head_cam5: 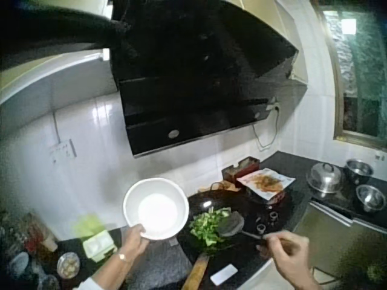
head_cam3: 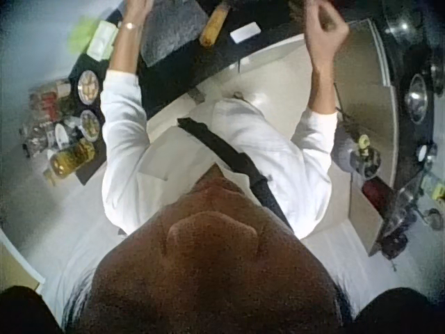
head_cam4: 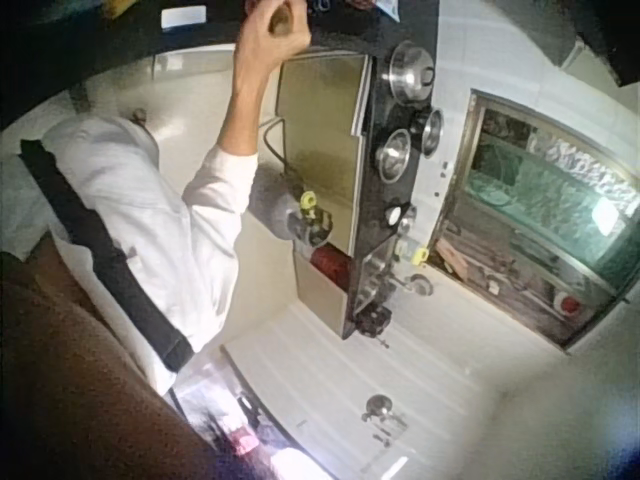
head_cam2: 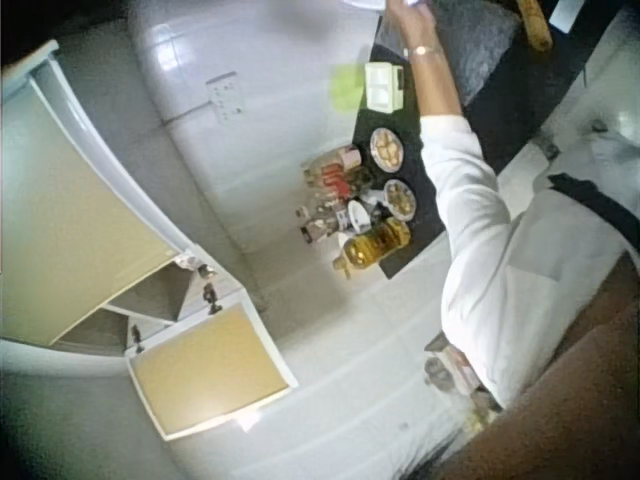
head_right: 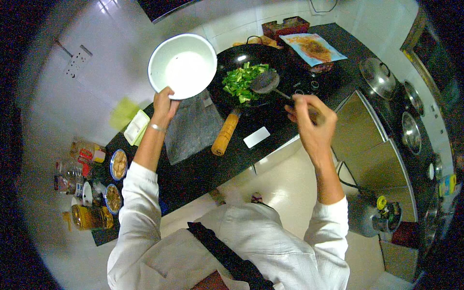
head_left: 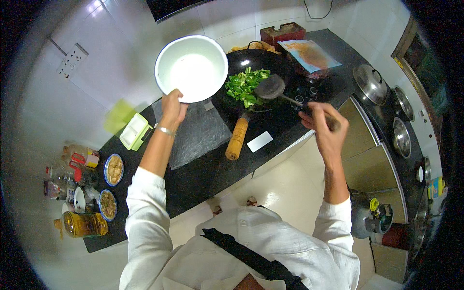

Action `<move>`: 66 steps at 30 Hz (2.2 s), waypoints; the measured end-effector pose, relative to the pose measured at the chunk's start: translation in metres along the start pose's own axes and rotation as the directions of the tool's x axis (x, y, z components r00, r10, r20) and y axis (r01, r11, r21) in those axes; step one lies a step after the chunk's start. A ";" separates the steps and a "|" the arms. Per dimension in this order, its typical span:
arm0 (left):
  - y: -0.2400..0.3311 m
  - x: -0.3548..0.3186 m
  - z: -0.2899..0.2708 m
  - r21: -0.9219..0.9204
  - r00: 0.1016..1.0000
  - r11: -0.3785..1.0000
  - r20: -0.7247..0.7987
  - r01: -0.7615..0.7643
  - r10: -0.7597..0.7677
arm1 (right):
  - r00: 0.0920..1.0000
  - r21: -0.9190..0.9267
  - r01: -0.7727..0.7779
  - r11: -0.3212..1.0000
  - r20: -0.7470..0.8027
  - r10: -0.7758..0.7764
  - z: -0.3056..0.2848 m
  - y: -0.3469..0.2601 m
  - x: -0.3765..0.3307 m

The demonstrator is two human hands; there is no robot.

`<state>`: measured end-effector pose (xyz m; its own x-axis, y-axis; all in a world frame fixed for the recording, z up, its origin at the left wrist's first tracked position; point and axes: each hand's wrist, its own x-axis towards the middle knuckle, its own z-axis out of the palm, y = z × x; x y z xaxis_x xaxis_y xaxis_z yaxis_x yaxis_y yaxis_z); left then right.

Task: The person transfers chopped green vegetables from a bowl into a wok on a stove and stirs them with a spatula. They add cooking oil from a large bottle and continue to stir-fry the vegetables, occasionally adding seasoning from a container.

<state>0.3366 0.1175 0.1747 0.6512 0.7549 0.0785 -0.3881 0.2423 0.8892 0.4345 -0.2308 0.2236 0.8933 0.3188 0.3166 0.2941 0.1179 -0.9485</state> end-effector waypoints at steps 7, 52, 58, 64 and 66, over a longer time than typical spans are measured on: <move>-0.004 -0.084 -0.088 -0.125 0.965 0.982 -0.201 0.143 -0.166 | 0.978 -0.263 0.190 0.946 0.130 -0.161 0.045 0.091 0.069; -0.034 -0.212 -0.248 -0.325 0.866 0.924 -0.382 0.202 -0.323 | 0.997 -0.068 -0.006 0.998 0.073 0.011 0.056 0.102 0.087; -0.039 -0.210 -0.257 -0.387 0.858 0.897 -0.363 0.216 -0.363 | 0.965 -0.231 -0.011 0.973 0.252 0.071 0.057 0.067 0.034; -0.045 -0.196 -0.303 -0.299 0.842 0.943 -0.464 0.145 -0.276 | 0.981 -0.257 0.126 0.958 0.179 -0.081 0.044 0.088 0.039; -0.040 -0.198 -0.320 -0.313 0.825 0.938 -0.484 0.148 -0.292 | 0.988 -0.159 0.047 0.986 0.153 -0.023 0.051 0.053 0.041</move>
<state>0.0140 0.1532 -0.0211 0.3345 0.8469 -0.4134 -0.4716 0.5302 0.7046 0.4696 -0.1633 0.1867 0.8241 0.4559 0.3361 0.3860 -0.0178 -0.9223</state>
